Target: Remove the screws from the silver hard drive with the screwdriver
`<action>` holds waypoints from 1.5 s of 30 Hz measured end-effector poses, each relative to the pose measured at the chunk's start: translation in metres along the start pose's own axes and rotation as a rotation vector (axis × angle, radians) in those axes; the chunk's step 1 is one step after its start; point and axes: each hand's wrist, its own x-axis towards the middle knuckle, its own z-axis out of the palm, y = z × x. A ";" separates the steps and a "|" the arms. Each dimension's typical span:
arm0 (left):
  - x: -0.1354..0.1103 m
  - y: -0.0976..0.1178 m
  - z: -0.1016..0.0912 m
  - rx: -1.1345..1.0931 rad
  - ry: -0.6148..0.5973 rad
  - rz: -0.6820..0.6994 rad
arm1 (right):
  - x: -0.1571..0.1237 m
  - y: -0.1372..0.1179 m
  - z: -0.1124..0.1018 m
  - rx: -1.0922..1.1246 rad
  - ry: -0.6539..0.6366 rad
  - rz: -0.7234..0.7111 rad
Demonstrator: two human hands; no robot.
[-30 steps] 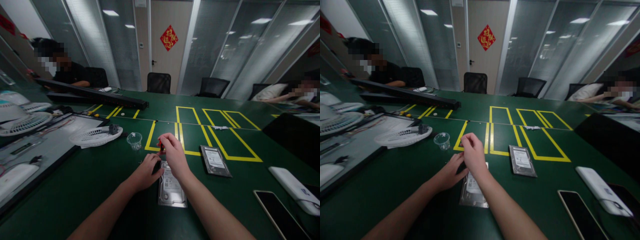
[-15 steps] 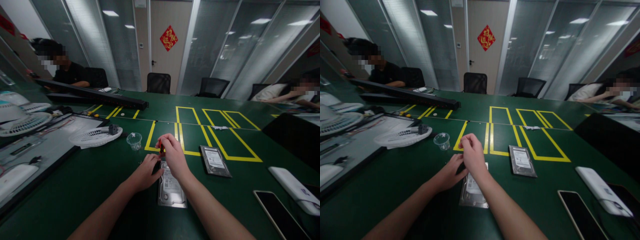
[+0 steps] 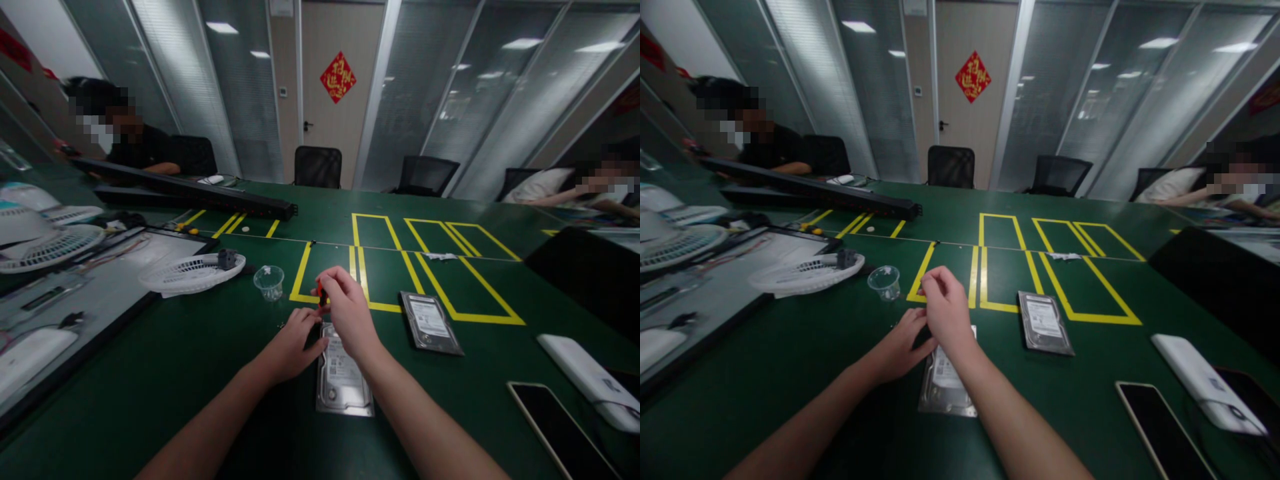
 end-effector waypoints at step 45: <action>0.001 0.000 -0.001 -0.008 -0.007 0.000 | 0.001 0.006 -0.002 -0.123 -0.028 -0.050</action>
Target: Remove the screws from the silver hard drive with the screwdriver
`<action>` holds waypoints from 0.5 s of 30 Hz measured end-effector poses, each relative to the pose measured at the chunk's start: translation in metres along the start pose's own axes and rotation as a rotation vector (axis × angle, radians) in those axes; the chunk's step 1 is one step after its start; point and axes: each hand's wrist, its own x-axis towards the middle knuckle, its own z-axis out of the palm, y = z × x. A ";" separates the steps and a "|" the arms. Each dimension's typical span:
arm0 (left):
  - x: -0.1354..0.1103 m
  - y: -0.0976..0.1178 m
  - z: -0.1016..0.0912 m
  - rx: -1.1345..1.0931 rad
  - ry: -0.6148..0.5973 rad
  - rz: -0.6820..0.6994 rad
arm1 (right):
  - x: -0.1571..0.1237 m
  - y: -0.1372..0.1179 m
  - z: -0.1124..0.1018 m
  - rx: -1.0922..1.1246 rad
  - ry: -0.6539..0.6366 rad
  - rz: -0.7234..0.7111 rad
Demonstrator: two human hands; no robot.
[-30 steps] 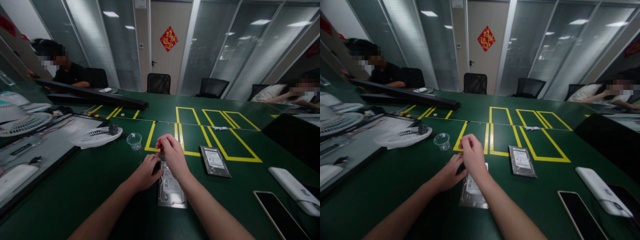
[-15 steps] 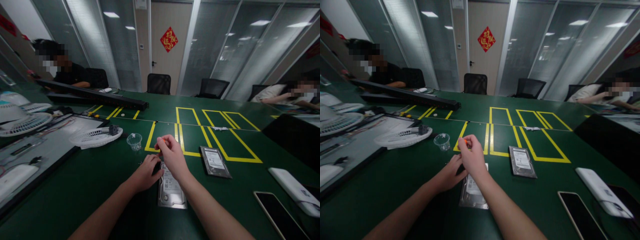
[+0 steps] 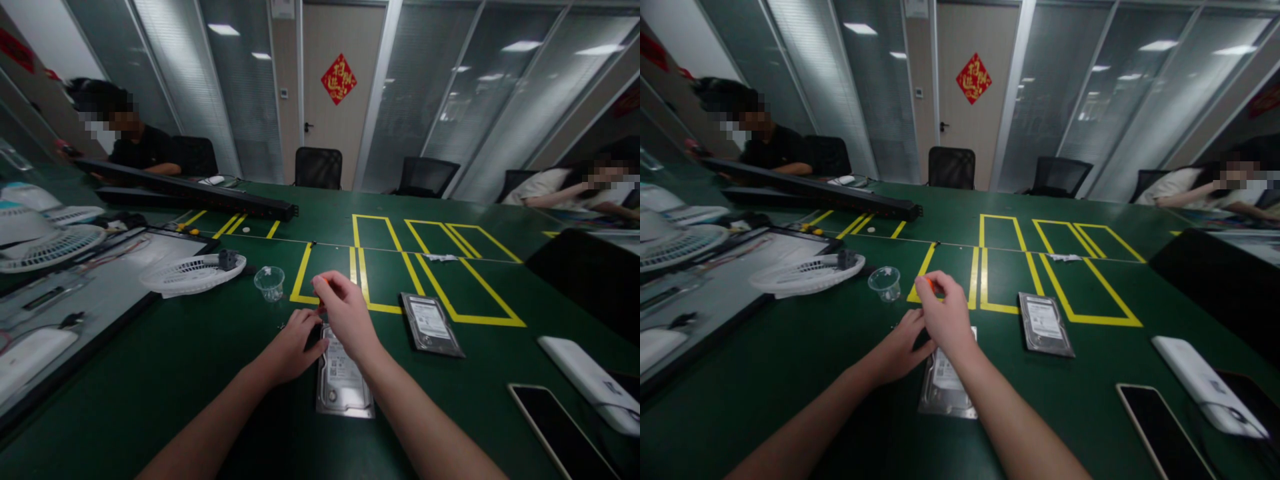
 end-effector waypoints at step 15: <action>-0.001 -0.002 0.001 -0.010 0.010 0.021 | -0.003 -0.003 0.006 0.078 0.001 0.068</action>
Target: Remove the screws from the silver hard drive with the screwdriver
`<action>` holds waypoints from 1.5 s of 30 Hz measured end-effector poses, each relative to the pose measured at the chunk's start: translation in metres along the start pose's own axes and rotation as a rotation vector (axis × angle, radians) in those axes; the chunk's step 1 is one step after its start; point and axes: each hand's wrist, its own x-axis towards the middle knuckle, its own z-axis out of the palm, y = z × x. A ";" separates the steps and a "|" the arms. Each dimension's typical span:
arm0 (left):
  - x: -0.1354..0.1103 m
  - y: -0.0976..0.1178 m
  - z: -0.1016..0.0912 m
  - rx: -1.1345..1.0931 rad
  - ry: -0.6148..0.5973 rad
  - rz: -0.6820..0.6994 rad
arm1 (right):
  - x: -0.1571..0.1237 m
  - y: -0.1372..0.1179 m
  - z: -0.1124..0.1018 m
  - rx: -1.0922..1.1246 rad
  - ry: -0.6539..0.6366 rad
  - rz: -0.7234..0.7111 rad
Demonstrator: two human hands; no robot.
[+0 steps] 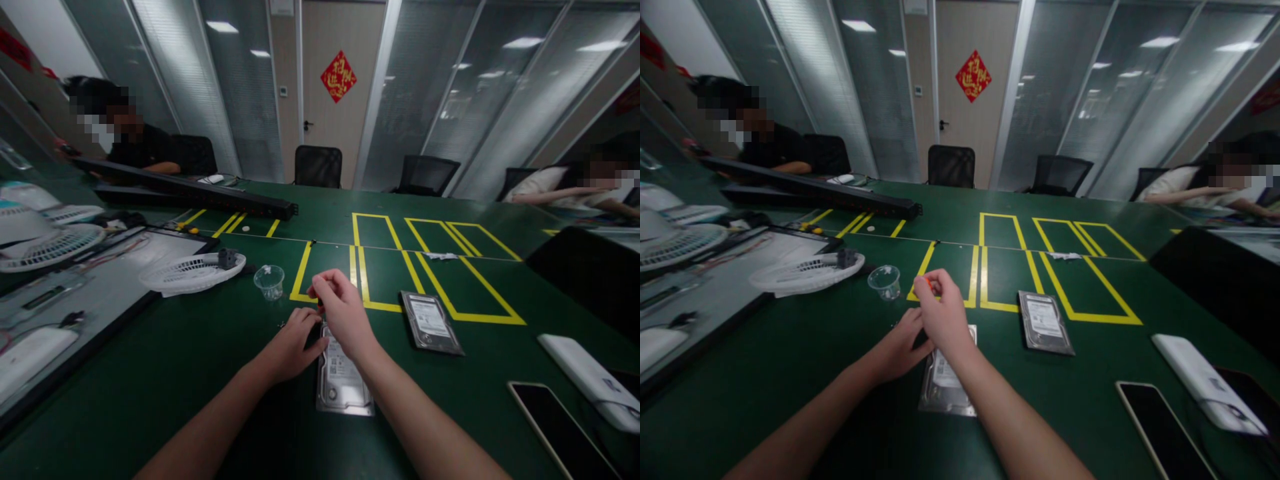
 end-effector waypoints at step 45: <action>0.002 0.005 -0.002 -0.024 -0.014 -0.033 | 0.001 0.001 -0.003 -0.029 0.006 -0.004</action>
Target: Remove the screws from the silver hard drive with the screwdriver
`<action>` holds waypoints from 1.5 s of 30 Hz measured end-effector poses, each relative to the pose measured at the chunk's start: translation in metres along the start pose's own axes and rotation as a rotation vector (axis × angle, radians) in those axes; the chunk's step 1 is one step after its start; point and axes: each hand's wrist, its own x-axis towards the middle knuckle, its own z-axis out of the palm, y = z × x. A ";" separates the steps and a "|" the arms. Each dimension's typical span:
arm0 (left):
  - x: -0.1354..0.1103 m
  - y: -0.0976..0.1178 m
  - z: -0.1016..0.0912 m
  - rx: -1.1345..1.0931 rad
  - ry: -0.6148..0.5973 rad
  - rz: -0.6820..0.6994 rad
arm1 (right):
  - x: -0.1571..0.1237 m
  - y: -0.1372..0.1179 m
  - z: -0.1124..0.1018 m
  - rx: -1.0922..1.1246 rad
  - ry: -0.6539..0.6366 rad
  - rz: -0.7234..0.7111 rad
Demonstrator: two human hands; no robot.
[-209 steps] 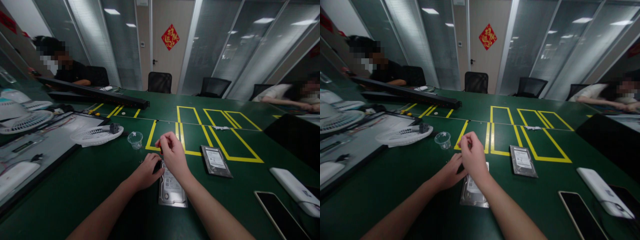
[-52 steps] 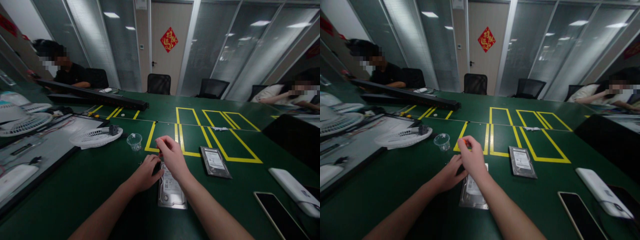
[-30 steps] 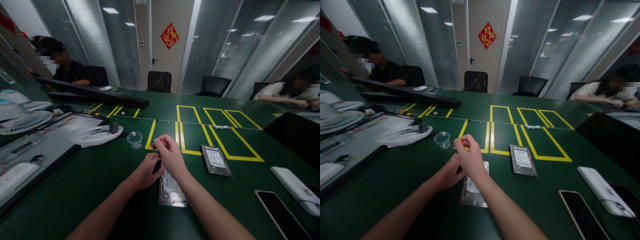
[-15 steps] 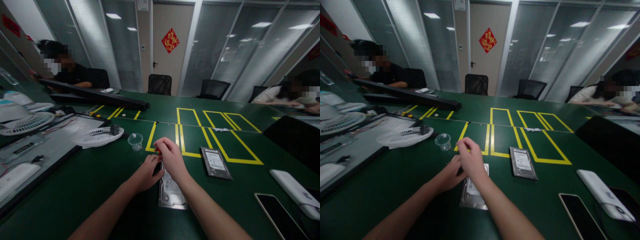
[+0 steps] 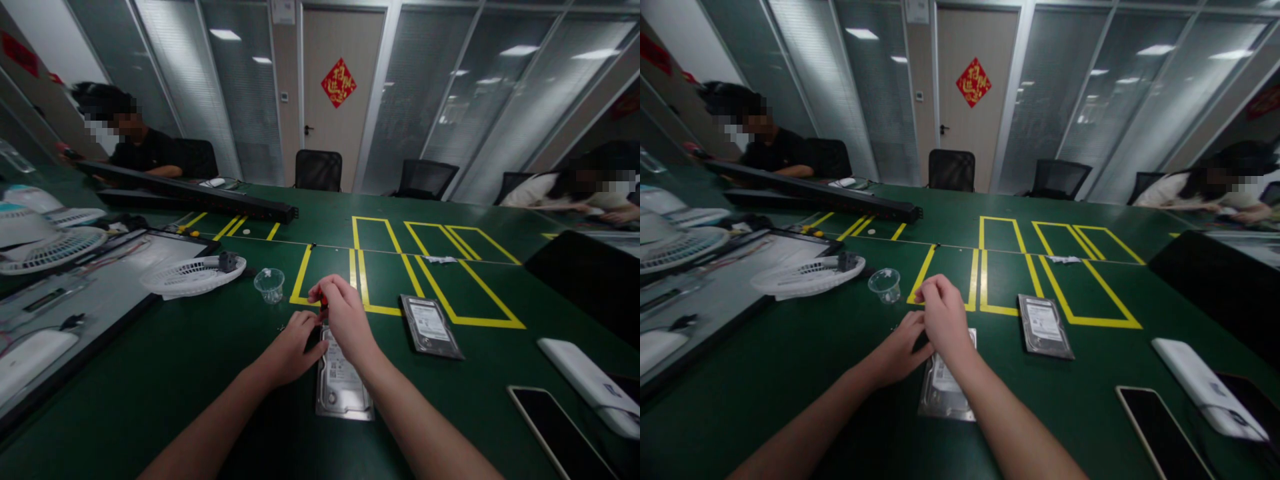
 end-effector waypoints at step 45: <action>-0.001 -0.002 0.002 0.013 -0.002 0.010 | 0.000 0.000 -0.001 -0.056 0.023 -0.058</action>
